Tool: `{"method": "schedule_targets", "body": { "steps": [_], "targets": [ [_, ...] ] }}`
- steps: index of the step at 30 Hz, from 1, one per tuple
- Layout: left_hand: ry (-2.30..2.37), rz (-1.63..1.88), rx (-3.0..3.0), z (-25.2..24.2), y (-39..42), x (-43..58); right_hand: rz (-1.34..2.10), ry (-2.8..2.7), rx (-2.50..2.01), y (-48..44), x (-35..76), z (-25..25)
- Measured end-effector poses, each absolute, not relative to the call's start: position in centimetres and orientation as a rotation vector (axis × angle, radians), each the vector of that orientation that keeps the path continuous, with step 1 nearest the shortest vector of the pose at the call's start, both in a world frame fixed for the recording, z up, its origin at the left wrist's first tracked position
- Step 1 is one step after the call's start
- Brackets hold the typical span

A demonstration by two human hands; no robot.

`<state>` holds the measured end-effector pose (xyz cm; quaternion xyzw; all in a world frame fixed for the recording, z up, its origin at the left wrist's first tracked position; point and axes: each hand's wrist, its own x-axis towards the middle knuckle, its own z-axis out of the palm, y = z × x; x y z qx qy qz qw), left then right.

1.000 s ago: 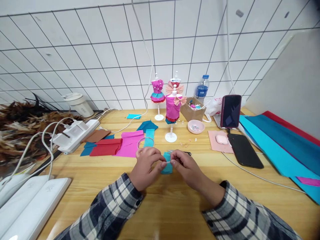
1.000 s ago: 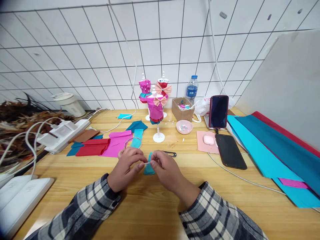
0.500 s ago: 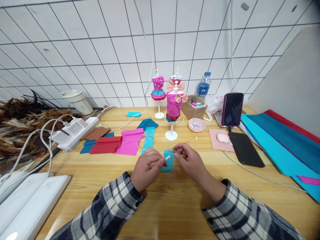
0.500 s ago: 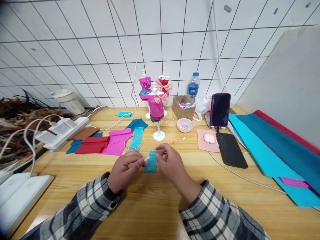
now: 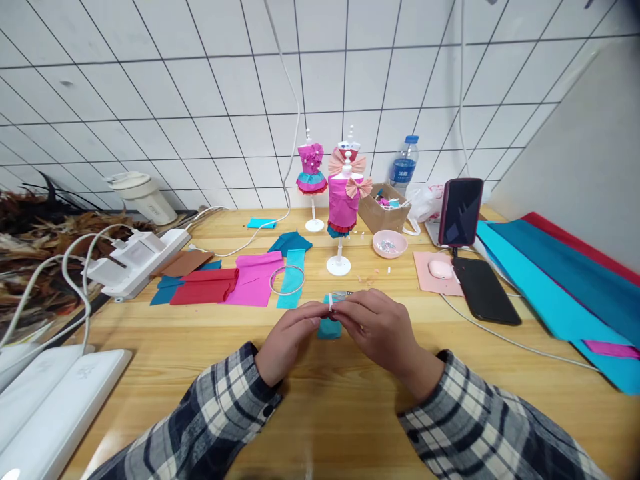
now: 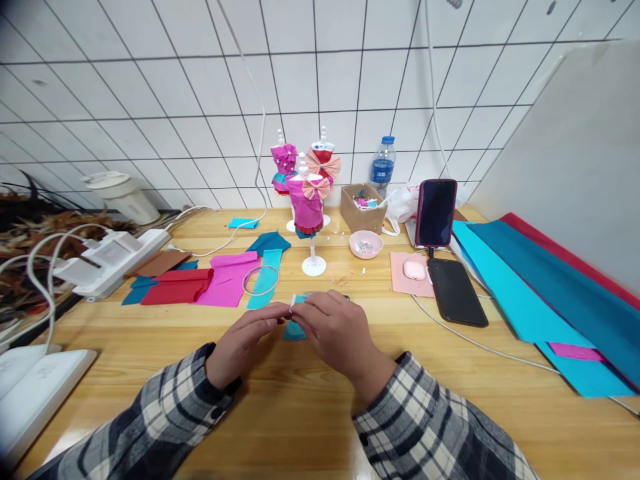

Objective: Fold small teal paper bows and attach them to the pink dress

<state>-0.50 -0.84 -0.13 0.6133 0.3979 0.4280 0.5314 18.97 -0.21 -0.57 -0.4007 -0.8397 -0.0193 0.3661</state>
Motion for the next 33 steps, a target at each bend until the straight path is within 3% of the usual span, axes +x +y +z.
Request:
{"method": "schedule_targets", "body": {
  "steps": [7,17,33],
  "targets": [
    [0.948,0.904,1.548,0.5,-1.1,-0.3,-0.045,-2.18,-1.031,-0.5,18.9,-0.3],
    [1.213,0.837,2.084,-0.1,-0.4,0.0,0.749,-1.786,-1.16,-0.1,17.5,-0.8],
    [1.264,0.831,1.738,0.4,-0.2,0.1,0.31,-2.089,-1.085,-1.2,17.9,-0.6]
  ]
}}
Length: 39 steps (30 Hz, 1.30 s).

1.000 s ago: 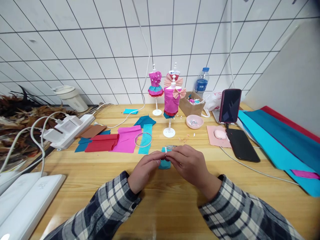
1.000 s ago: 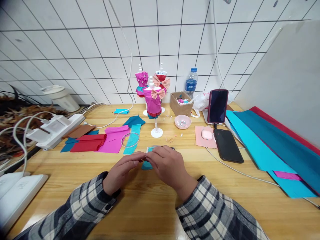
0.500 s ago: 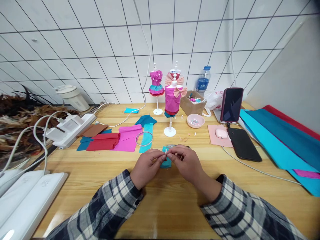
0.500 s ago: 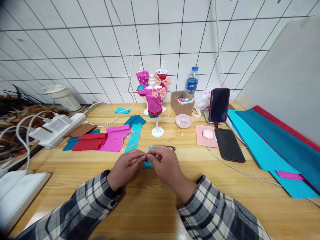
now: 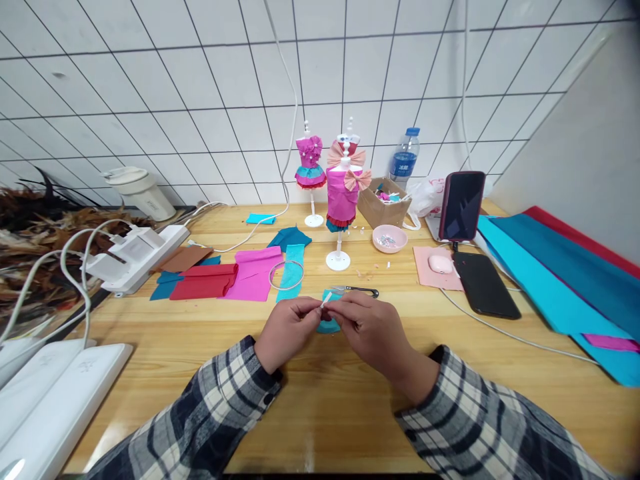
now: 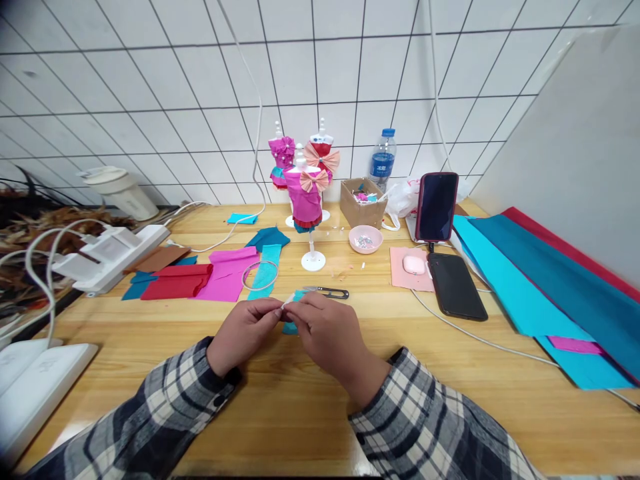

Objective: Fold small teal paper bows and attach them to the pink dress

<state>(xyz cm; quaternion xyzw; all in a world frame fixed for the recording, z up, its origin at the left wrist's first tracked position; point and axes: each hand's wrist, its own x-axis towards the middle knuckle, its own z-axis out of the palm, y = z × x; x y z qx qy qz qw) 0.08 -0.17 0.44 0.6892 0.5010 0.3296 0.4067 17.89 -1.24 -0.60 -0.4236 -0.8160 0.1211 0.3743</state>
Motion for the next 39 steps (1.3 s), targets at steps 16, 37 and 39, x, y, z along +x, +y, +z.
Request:
{"method": "schedule_targets", "body": {
  "steps": [16,37,39],
  "targets": [
    [1.277,0.732,1.909,0.3,-0.4,0.2,0.093,-2.124,-1.155,-1.0,18.2,-1.0],
    [1.105,0.782,2.052,1.5,-1.2,0.3,0.913,-1.574,-1.355,1.1,17.8,-1.3],
    [1.064,0.813,2.061,1.5,-1.3,0.2,0.901,-1.604,-1.36,1.3,17.9,-1.6]
  ]
}}
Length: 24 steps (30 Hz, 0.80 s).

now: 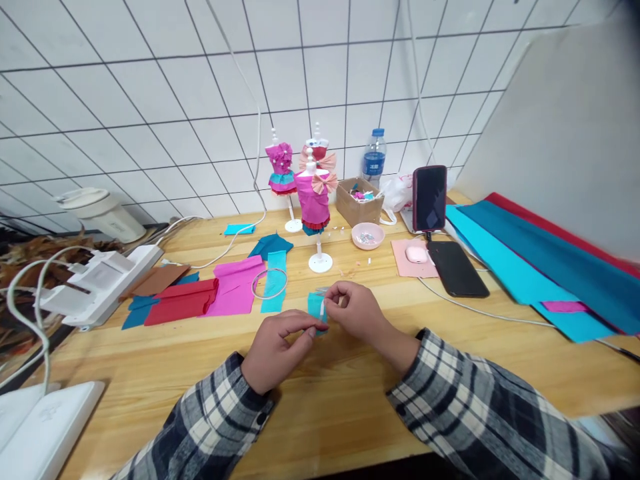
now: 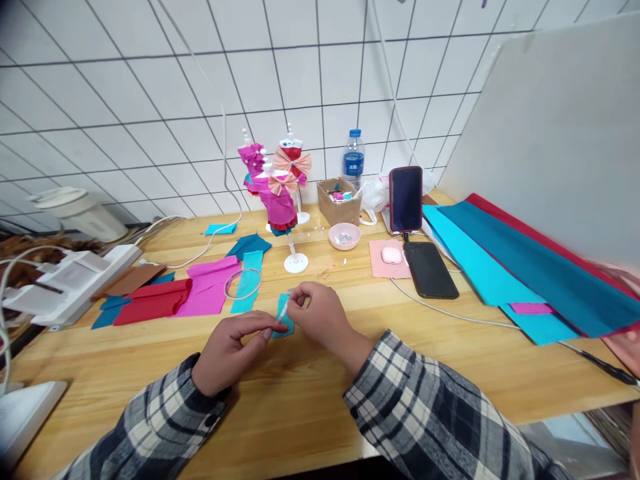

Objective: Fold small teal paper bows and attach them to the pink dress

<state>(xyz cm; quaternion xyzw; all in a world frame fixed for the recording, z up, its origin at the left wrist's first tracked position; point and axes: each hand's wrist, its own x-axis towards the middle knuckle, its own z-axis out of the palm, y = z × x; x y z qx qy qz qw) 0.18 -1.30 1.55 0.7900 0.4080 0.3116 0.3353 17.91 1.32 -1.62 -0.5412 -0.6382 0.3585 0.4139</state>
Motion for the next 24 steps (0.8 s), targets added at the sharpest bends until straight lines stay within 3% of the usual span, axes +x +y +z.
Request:
{"method": "schedule_targets", "body": {
  "steps": [5,10,13,18,20,24],
  "targets": [
    [0.966,0.866,2.073,1.3,-1.4,0.0,0.851,-1.614,-1.327,1.7,18.0,-1.9],
    [0.94,0.891,2.111,1.2,-1.3,-0.2,1.301,-1.135,-1.247,2.3,19.1,-0.2],
    [0.933,0.923,2.123,0.9,-1.1,-0.2,1.326,-0.901,-1.148,3.7,20.6,1.8],
    [0.897,0.967,2.074,0.1,-1.3,-0.3,0.953,-0.94,-1.066,9.0,23.9,5.0],
    [0.871,0.994,2.033,-0.1,-1.5,-0.5,0.595,-1.12,-1.205,12.0,25.0,5.7],
    [0.835,1.079,1.982,-0.6,-1.9,-1.0,0.386,-1.202,-1.361,17.5,26.3,6.2]
  ]
}}
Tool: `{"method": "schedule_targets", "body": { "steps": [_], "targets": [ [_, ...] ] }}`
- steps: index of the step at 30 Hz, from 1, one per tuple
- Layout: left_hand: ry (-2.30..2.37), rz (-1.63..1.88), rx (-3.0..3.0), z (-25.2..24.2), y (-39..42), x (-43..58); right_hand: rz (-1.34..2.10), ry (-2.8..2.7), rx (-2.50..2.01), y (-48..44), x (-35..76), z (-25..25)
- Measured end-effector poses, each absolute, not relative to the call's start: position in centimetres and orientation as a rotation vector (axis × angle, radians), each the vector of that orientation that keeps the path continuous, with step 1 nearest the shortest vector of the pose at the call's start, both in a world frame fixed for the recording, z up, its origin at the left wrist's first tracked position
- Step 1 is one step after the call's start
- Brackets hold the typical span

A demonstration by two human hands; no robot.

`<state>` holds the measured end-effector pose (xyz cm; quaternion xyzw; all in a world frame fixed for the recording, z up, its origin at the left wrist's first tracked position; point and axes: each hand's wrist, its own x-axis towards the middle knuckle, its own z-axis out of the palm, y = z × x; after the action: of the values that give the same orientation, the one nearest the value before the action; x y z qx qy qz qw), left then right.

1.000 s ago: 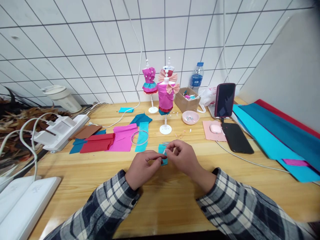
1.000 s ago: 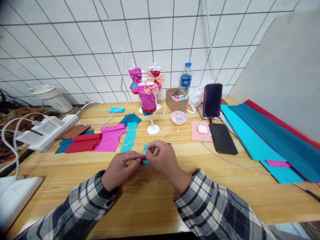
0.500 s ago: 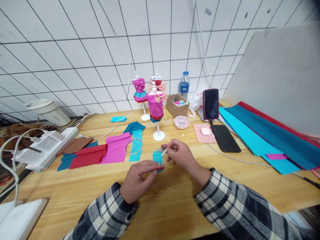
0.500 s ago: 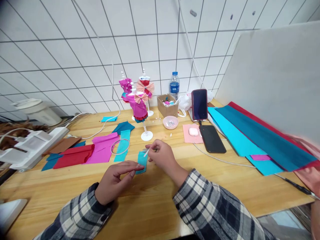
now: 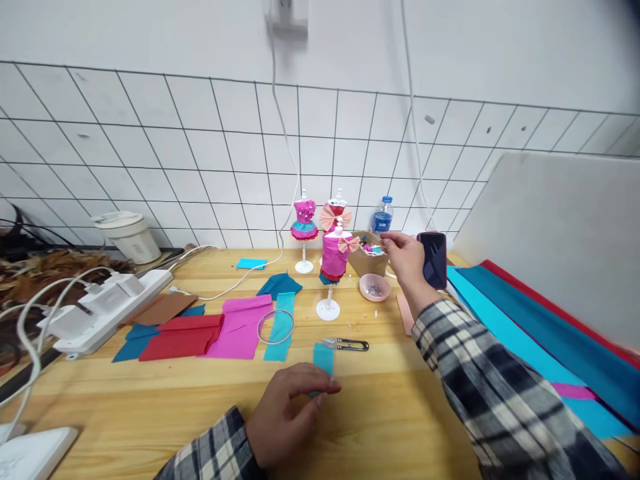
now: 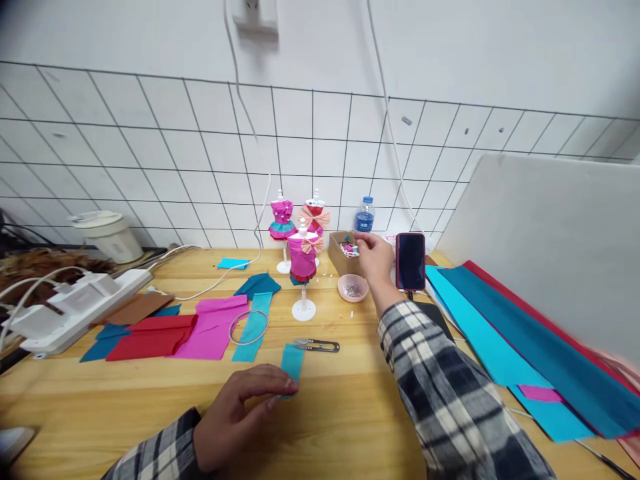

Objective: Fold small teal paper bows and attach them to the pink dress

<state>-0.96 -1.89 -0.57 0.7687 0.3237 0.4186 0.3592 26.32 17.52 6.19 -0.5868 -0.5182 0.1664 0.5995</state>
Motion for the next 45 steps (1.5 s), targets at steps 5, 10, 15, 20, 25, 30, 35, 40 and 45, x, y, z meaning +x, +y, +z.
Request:
{"method": "schedule_targets", "body": {
  "steps": [5,10,15,20,25,30,35,40,45],
  "targets": [
    [0.886,1.104,1.871,-0.6,-1.8,-1.2,0.214,-1.348,-1.509,20.4,27.5,6.1],
    [0.983,1.05,1.482,0.2,-0.9,-1.0,-0.071,-1.381,-1.484,15.2,26.4,4.2],
    [0.842,1.136,1.001,0.1,-0.6,-0.8,0.238,-1.601,-1.181,3.9,21.1,0.2],
    [0.752,1.095,0.973,0.0,-0.8,-0.7,1.229,-1.514,-0.986,-0.3,17.7,-0.1],
    [0.701,1.02,1.075,-0.3,-0.5,-0.8,1.71,-1.274,-0.908,-0.1,17.7,0.7],
    [0.702,1.014,1.162,-0.6,-0.3,-0.8,1.779,-1.22,-1.055,-0.6,17.5,0.9],
    [0.731,0.956,1.255,-0.2,-0.1,-0.8,1.795,-1.172,-1.044,-0.6,17.4,0.4],
    [0.785,0.852,1.403,-0.2,0.2,-1.1,1.669,-1.347,-1.075,-0.3,17.6,0.5],
    [0.924,0.807,1.627,0.1,0.7,-1.4,0.943,-1.946,-1.154,-0.1,18.4,0.6]
  ]
}}
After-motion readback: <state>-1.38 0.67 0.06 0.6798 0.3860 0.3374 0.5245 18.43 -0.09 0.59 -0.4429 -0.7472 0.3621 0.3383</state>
